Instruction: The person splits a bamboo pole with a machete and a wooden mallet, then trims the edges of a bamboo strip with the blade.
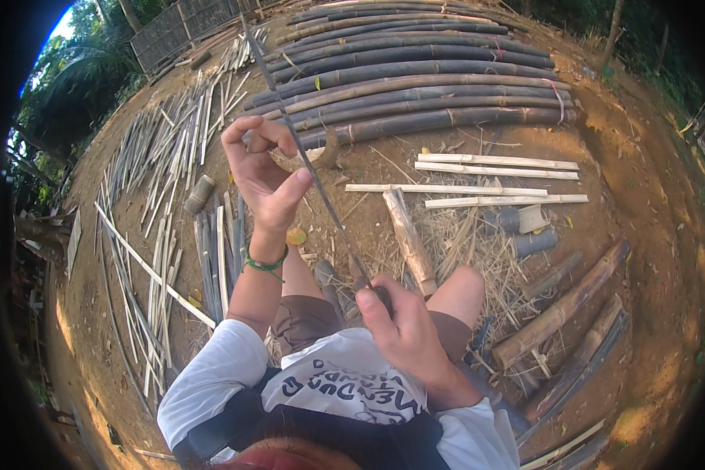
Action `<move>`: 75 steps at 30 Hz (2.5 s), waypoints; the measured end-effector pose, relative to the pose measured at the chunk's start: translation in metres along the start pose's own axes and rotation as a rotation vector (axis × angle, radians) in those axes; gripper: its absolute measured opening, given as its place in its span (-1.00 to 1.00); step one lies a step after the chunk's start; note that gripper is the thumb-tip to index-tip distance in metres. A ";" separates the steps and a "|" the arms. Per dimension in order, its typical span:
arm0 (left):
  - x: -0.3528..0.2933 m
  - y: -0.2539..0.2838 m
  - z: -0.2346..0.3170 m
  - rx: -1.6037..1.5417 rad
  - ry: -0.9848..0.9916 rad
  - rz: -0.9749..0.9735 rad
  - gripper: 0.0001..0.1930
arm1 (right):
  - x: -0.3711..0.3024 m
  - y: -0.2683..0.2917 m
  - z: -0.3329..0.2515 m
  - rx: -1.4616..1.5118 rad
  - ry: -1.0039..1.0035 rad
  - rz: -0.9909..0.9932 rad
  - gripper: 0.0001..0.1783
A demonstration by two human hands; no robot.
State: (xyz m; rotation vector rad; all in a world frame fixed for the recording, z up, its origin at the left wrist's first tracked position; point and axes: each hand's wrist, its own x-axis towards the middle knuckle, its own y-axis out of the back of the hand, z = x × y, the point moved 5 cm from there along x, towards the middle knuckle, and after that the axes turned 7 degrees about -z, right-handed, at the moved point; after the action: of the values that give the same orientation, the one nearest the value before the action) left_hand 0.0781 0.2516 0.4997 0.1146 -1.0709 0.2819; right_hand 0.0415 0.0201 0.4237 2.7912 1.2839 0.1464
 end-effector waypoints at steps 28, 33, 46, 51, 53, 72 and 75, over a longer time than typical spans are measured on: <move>0.002 -0.004 -0.007 -0.017 -0.025 -0.159 -0.27 | -0.009 0.011 -0.017 -0.008 -0.134 -0.017 -0.49; 0.001 -0.008 -0.008 -0.015 -0.016 -0.166 -0.28 | -0.005 0.010 0.003 -0.063 -0.077 0.070 -0.58; 0.005 -0.001 -0.003 -0.032 0.023 -0.139 -0.25 | 0.004 0.020 0.004 -0.149 -0.060 0.091 -0.57; 0.005 0.001 -0.002 -0.051 0.055 -0.161 -0.24 | 0.003 0.022 -0.006 -0.167 0.002 0.042 -0.47; 0.003 0.001 -0.001 -0.059 0.070 -0.156 -0.24 | 0.003 0.023 -0.008 -0.182 0.007 0.039 -0.47; 0.159 -0.044 0.106 0.955 -0.831 -0.583 -0.50 | 0.018 0.035 -0.024 -0.296 0.055 0.129 -0.52; 0.167 -0.065 0.085 1.164 -0.815 -0.859 -0.40 | 0.019 0.028 -0.035 -0.263 0.004 0.085 -0.51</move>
State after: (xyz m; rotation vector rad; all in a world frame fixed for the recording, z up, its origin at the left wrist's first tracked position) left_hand 0.0996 0.1982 0.6899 1.8076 -1.4102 0.0236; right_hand 0.0712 0.0173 0.4623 2.6206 1.0599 0.3019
